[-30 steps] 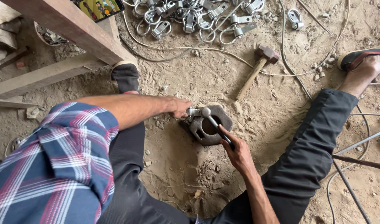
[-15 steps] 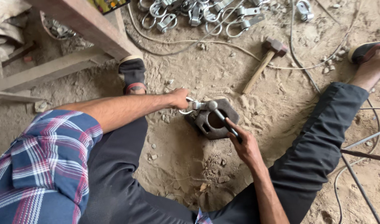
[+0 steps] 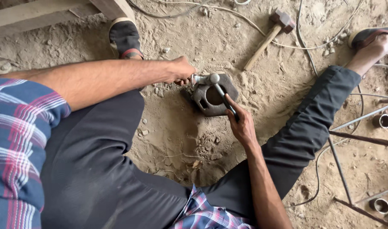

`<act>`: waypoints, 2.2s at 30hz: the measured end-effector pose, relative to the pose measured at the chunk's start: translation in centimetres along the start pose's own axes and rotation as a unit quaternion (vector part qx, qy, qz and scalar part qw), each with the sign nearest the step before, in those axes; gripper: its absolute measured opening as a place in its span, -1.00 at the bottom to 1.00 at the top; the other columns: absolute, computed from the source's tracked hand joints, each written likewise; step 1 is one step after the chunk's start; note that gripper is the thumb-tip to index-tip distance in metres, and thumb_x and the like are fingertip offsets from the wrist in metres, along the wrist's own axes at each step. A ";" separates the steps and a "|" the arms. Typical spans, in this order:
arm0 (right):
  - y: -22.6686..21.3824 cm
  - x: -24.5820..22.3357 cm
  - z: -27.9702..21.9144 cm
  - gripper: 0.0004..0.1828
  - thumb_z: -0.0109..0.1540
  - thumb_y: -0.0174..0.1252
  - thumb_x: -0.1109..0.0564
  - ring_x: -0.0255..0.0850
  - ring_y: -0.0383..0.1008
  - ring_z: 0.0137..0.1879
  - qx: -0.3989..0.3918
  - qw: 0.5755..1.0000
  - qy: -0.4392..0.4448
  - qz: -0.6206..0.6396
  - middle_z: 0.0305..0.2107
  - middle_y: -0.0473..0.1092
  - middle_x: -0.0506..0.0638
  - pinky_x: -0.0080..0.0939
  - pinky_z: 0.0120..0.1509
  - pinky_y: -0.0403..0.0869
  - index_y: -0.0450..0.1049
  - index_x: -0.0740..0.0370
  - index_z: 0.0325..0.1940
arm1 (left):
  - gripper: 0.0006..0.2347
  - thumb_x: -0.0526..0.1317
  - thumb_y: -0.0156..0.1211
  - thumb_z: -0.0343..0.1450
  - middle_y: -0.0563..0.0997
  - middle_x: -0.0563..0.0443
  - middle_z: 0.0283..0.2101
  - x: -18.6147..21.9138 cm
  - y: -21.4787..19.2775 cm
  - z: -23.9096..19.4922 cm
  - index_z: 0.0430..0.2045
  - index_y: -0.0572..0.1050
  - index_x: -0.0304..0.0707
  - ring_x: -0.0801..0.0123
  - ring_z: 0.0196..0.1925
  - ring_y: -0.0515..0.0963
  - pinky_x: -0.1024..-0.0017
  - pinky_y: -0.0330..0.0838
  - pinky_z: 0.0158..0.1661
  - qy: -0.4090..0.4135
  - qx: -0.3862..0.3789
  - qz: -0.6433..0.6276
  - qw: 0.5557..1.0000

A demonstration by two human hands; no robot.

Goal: The person uses a hammer to drive a metal pin through a bracket assembly while holding it against a heavy metal base on the ground.

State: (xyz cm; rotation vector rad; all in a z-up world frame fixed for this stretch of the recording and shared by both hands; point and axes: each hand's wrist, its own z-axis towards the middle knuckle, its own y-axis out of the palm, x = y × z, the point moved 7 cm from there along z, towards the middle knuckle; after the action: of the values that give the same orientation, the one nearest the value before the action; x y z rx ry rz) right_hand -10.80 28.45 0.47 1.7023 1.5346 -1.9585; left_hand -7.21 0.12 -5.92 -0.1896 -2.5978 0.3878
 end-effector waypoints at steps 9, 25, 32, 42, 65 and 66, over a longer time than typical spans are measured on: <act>-0.6 0.3 -1.5 -0.44 0.40 0.15 0.22 -0.21 0.46 -0.34 0.117 0.988 -0.097 -0.027 -0.31 0.52 0.10 -0.15 -0.27 0.45 0.31 0.07 0.50 | -0.57 -0.34 -0.12 0.57 0.71 -0.32 -0.29 0.4 0.0 -0.5 0.32 0.02 -0.60 0.27 -0.59 0.62 0.50 0.48 -0.69 0.011 0.056 -0.098 0.994; 0.2 0.1 -1.0 -0.38 0.36 0.19 0.18 -0.20 0.36 -0.37 0.058 0.991 -0.060 -0.103 -0.42 0.43 0.03 -0.10 -0.27 0.42 0.29 -0.10 0.52 | -0.65 -0.28 -0.11 0.57 0.68 -0.14 -0.41 0.0 1.0 -0.1 0.20 0.18 -0.62 0.46 -0.66 0.49 0.57 0.38 -0.72 0.061 0.036 -0.090 0.993; -0.3 0.7 -1.7 -0.42 0.38 0.17 0.21 -0.22 0.52 -0.28 0.119 0.991 -0.058 -0.024 -0.26 0.55 0.08 -0.15 -0.22 0.56 0.29 0.01 0.50 | -0.64 -0.23 -0.14 0.60 0.71 -0.03 -0.43 0.1 0.7 0.1 0.19 0.25 -0.63 0.50 -0.66 0.47 0.56 0.40 -0.66 0.066 0.051 -0.039 0.996; -0.4 -0.5 -1.7 -0.37 0.33 0.22 0.23 -0.11 0.53 -0.23 0.078 0.994 -0.033 -0.071 -0.24 0.55 0.13 -0.08 -0.11 0.53 0.31 -0.04 0.49 | -0.70 -0.23 -0.14 0.60 0.72 -0.12 -0.46 0.5 1.1 0.9 -0.12 0.54 -0.56 0.41 -0.65 0.55 0.44 0.47 -0.61 0.102 0.073 -0.022 0.992; -0.5 1.6 -1.7 -0.39 0.33 0.15 0.10 -0.27 0.37 -0.49 0.078 0.995 0.010 -0.067 -0.45 0.51 0.00 -0.07 -0.33 0.46 0.29 -0.21 0.48 | -0.79 -0.32 -0.20 0.58 0.67 -0.11 -0.47 0.1 0.7 1.5 -0.18 0.44 -0.51 0.59 -0.77 0.36 0.60 0.12 -0.82 0.092 0.080 -0.038 0.992; -0.5 1.6 -1.8 -0.39 0.33 0.15 0.11 -0.27 0.37 -0.47 0.092 0.994 -0.003 -0.065 -0.45 0.51 0.01 -0.08 -0.33 0.46 0.29 -0.19 0.48 | -0.75 -0.31 -0.22 0.59 0.66 -0.12 -0.48 0.0 0.8 1.4 -0.17 0.46 -0.55 0.60 -0.76 0.38 0.60 0.13 -0.82 0.094 0.078 -0.037 0.992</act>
State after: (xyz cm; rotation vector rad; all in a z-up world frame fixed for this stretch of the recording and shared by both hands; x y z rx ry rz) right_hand -10.53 30.76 -0.23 1.6997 1.5405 -2.2316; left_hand -7.87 0.51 -7.34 -0.0721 -2.3706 0.5197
